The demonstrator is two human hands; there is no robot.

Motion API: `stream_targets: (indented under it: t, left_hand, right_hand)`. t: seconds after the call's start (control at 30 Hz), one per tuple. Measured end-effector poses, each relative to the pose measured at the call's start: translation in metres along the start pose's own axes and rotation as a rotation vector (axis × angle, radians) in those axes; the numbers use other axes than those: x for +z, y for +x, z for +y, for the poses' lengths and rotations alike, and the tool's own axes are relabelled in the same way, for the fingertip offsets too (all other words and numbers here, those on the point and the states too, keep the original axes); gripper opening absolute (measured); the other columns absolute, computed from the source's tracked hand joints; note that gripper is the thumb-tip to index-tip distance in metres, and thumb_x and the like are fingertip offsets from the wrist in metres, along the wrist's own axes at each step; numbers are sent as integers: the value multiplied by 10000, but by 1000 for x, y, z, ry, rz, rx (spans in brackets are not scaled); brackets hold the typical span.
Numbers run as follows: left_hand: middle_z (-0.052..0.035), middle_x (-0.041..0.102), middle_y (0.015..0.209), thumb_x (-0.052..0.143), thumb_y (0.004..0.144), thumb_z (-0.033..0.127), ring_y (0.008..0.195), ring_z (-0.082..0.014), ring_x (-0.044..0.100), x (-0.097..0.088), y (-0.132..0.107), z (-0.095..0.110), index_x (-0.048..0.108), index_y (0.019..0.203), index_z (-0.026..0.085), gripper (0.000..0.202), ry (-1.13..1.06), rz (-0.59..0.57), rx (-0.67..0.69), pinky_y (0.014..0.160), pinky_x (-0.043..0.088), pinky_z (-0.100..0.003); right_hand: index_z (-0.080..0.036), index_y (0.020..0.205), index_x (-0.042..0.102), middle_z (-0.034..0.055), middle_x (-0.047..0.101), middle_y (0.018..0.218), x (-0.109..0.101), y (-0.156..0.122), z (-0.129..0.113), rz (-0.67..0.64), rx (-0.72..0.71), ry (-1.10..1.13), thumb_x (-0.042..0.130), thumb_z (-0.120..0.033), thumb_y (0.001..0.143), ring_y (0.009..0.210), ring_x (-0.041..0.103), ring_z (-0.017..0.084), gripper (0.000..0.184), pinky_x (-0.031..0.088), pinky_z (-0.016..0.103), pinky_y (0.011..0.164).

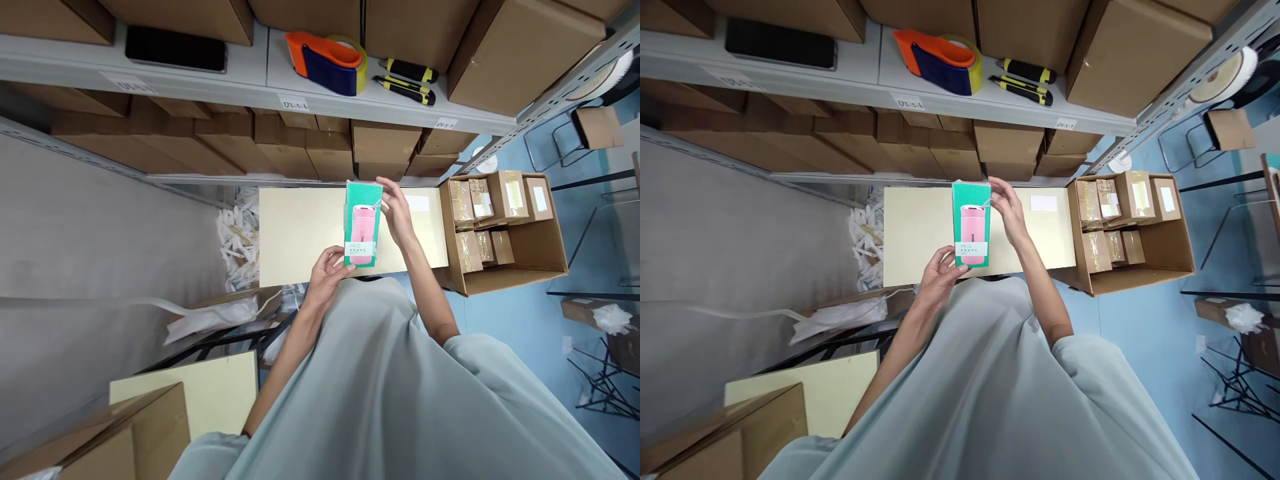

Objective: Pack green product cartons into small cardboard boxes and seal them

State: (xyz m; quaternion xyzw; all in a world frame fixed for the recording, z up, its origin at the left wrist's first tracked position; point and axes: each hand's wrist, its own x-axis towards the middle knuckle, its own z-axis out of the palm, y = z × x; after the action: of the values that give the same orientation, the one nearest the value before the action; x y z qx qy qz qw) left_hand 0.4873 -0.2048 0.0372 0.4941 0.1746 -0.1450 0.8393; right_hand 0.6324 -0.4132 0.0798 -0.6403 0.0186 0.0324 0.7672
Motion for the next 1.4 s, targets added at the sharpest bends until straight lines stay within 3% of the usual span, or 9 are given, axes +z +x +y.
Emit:
stream_targets:
  t: [0.17, 0.3, 0.5, 0.67, 0.8, 0.97, 1.07, 1.23, 1.4]
  left_hand:
    - [-77, 796, 1315, 1103, 657, 429, 1079, -219, 809, -10, 3, -1, 725, 1209, 275, 685, 101, 108, 132, 965, 686, -350]
    - [-85, 759, 1345, 1099, 652, 436, 1003, -189, 785, -11, 0, -4, 736, 1199, 255, 681, 197, 204, 225, 895, 678, -318]
    - [-89, 712, 1395, 1060, 695, 439, 1041, -201, 789, 1, -10, -15, 731, 1213, 256, 640, 312, 265, 317, 909, 708, -348]
    - [-113, 682, 1519, 1048, 765, 491, 1041, -203, 808, -7, -20, -16, 713, 1290, 268, 661, 288, 195, 285, 958, 719, -379]
    - [-128, 711, 1586, 1040, 787, 518, 1254, -294, 805, -23, -21, -5, 671, 1452, 324, 785, 145, 139, 180, 995, 733, -448]
    - [-159, 816, 1434, 1081, 704, 537, 1385, -391, 773, -26, -20, 5, 774, 1345, 239, 770, 106, 10, 46, 1179, 667, -586]
    - [-133, 824, 1365, 1105, 654, 534, 1348, -364, 787, -22, -18, 4, 765, 1285, 229, 779, 161, 70, 111, 1222, 643, -561]
    - [-93, 768, 1292, 1099, 624, 488, 1205, -296, 799, -17, -11, -3, 659, 1307, 244, 848, 281, 260, 252, 1104, 700, -494]
    - [-100, 679, 1396, 1083, 646, 415, 1311, -275, 719, -9, -15, -4, 623, 1348, 265, 852, 461, 355, 361, 1114, 681, -441]
  right_hand:
    - [-348, 1445, 717, 102, 763, 1543, -3, -10, 6, -56, -116, -232, 731, -860, 988, 1472, 695, 322, 686, 633, 522, 1231]
    - [-396, 1700, 554, 98, 661, 1692, 11, -21, 8, -68, -144, -344, 617, -865, 1074, 1483, 700, 306, 785, 682, 467, 1164]
    - [-428, 1746, 498, 98, 575, 1770, 34, -31, 3, -14, -88, -359, 866, -804, 944, 1510, 679, 354, 959, 729, 486, 1106]
    - [-401, 1647, 582, 92, 627, 1712, 33, -20, 5, -104, -105, -336, 852, -802, 937, 1525, 657, 345, 860, 728, 495, 1117]
    - [-389, 1619, 585, 108, 669, 1653, 26, -15, 7, -140, -86, -220, 810, -839, 946, 1553, 630, 354, 841, 726, 514, 1113]
    - [-379, 1651, 564, 123, 685, 1654, 27, -16, 5, -203, -31, -167, 781, -882, 949, 1520, 669, 371, 890, 739, 523, 1057]
    - [-378, 1696, 549, 119, 660, 1706, 28, -17, -1, -237, -21, -199, 773, -883, 962, 1543, 659, 377, 919, 733, 527, 1089]
    - [-383, 1784, 472, 110, 582, 1788, 33, -21, -8, -287, -34, -312, 783, -912, 938, 1517, 692, 376, 1045, 721, 525, 1153]
    - [-359, 1717, 547, 128, 624, 1733, 39, -24, -2, -183, -87, -392, 840, -892, 908, 1516, 694, 369, 1012, 679, 563, 1225]
